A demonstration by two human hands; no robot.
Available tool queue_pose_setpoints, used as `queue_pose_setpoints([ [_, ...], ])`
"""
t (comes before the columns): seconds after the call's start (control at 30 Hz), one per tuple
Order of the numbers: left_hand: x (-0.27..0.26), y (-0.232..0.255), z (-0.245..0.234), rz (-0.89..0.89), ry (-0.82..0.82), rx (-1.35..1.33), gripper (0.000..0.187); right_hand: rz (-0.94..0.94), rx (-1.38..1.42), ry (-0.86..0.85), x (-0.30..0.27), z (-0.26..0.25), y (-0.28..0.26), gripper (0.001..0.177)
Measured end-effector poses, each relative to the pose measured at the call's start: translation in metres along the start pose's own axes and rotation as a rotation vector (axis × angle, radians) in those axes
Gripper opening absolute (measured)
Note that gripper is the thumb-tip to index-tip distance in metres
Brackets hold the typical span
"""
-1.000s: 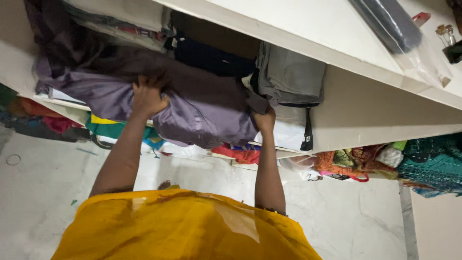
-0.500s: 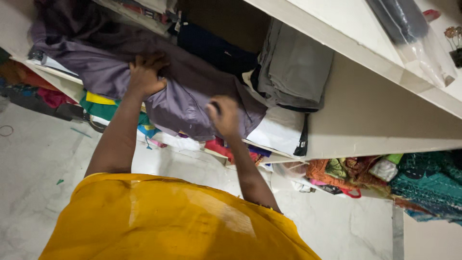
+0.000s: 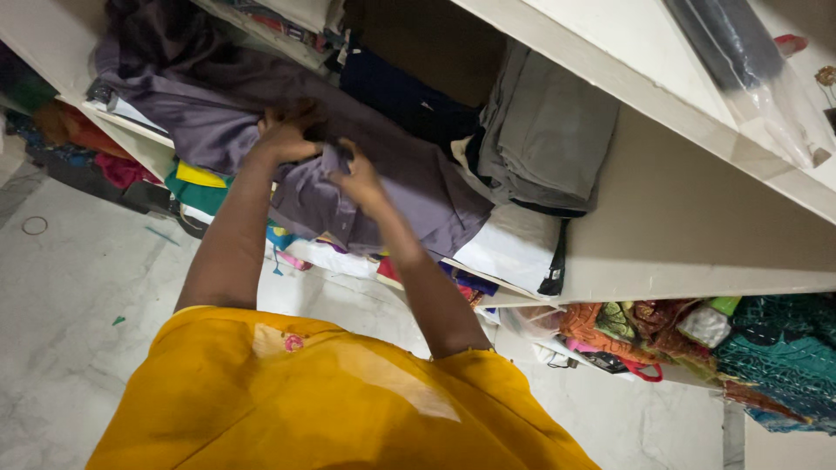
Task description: The person organizes clothes in a closet by moving folded garments between different shelves and arranging them.
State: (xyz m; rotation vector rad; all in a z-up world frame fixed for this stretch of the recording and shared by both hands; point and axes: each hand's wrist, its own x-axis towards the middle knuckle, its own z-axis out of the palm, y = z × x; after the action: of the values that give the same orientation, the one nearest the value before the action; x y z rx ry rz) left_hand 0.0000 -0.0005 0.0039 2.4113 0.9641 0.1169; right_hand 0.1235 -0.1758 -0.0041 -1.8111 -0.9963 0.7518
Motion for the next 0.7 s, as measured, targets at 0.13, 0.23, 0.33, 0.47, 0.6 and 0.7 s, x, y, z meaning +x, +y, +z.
queue_pose_setpoints([
  [0.13, -0.001, 0.017, -0.013, -0.136, -0.047, -0.096, 0.079, 0.111, 1.001, -0.079, 0.043, -0.036, 0.075, 0.071],
  [0.23, -0.006, 0.036, -0.019, -0.196, -0.066, -0.071, 0.079, 0.067, 1.182, 0.159, 0.045, -0.058, 0.105, 0.06],
  [0.33, -0.008, 0.039, -0.014, -0.194, 0.016, -0.05, 0.088, -0.105, 0.656, 0.409, 0.013, -0.055, 0.071, 0.05],
  [0.47, 0.007, 0.032, 0.004, -0.195, 0.099, 0.044, 0.092, -0.38, -0.297, 0.292, -0.071, -0.044, -0.028, 0.048],
  [0.6, 0.008, 0.025, 0.016, -0.171, 0.148, 0.078, 0.08, -0.716, -0.801, 0.166, -0.111, -0.034, -0.077, 0.06],
  [0.7, 0.008, 0.026, 0.012, -0.178, 0.119, 0.074, 0.085, -0.479, -0.611, 0.013, -0.108, -0.033, -0.064, 0.031],
])
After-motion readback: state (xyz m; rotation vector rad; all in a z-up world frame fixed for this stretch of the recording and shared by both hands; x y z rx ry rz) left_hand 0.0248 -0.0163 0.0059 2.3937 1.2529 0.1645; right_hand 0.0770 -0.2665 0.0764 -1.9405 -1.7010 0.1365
